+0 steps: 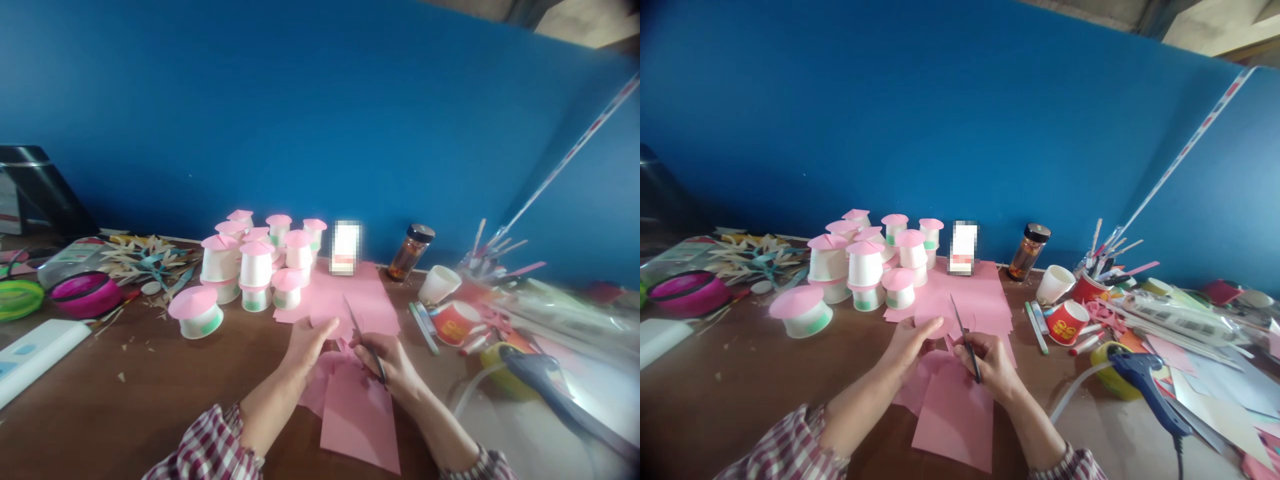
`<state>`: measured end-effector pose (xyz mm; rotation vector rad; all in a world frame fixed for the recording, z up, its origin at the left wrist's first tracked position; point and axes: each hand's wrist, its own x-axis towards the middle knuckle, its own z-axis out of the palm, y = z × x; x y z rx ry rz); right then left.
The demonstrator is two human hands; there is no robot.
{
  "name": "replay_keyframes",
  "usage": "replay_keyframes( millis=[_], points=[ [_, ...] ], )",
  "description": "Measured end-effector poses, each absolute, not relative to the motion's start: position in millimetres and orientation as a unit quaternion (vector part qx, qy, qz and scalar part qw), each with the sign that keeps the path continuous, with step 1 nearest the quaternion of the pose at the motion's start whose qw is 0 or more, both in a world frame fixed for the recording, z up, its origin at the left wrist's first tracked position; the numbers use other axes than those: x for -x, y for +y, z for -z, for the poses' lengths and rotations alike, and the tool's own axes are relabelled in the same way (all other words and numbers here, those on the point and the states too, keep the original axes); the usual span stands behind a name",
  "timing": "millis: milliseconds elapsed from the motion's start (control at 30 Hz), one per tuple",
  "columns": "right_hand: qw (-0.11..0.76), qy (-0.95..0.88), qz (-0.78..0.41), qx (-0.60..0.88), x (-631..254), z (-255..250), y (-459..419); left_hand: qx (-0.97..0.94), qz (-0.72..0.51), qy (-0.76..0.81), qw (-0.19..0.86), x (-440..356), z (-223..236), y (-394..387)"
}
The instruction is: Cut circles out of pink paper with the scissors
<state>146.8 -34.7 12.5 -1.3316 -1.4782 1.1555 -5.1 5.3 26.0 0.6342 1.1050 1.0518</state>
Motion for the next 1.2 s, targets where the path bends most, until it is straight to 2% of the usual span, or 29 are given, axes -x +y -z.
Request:
replay_keyframes(
  millis=[267,400,500,733,900,1033,1200],
  points=[
    [0.406,-0.59,-0.433,0.547,-148.0,-10.2,-33.0,-0.281,-0.47,0.482,0.684,7.3,-25.7,5.8],
    [0.455,-0.546,-0.437,0.552,-148.9,-4.8,-30.1,-0.282,-0.474,0.46,0.696,8.2,-16.5,9.1],
    [0.491,-0.505,-0.395,0.59,-152.2,0.7,-26.7,-0.294,-0.477,0.449,0.695,9.3,-4.8,12.5],
    [0.375,-0.597,-0.115,0.7,-163.8,6.5,-22.1,-0.33,-0.47,0.445,0.687,11.7,3.9,18.6],
    [0.357,-0.596,-0.137,0.706,-167.6,6.1,-20.3,-0.351,-0.474,0.482,0.648,11.3,-5.6,14.1],
    [0.334,-0.61,-0.125,0.708,-167.5,9.2,-18.1,-0.422,-0.424,0.493,0.631,24.0,-7.8,0.1],
    [0.326,-0.621,-0.13,0.701,-167.4,13.3,-15.9,-0.54,-0.369,0.565,0.503,74.4,-4.1,-4.8]
  ],
)
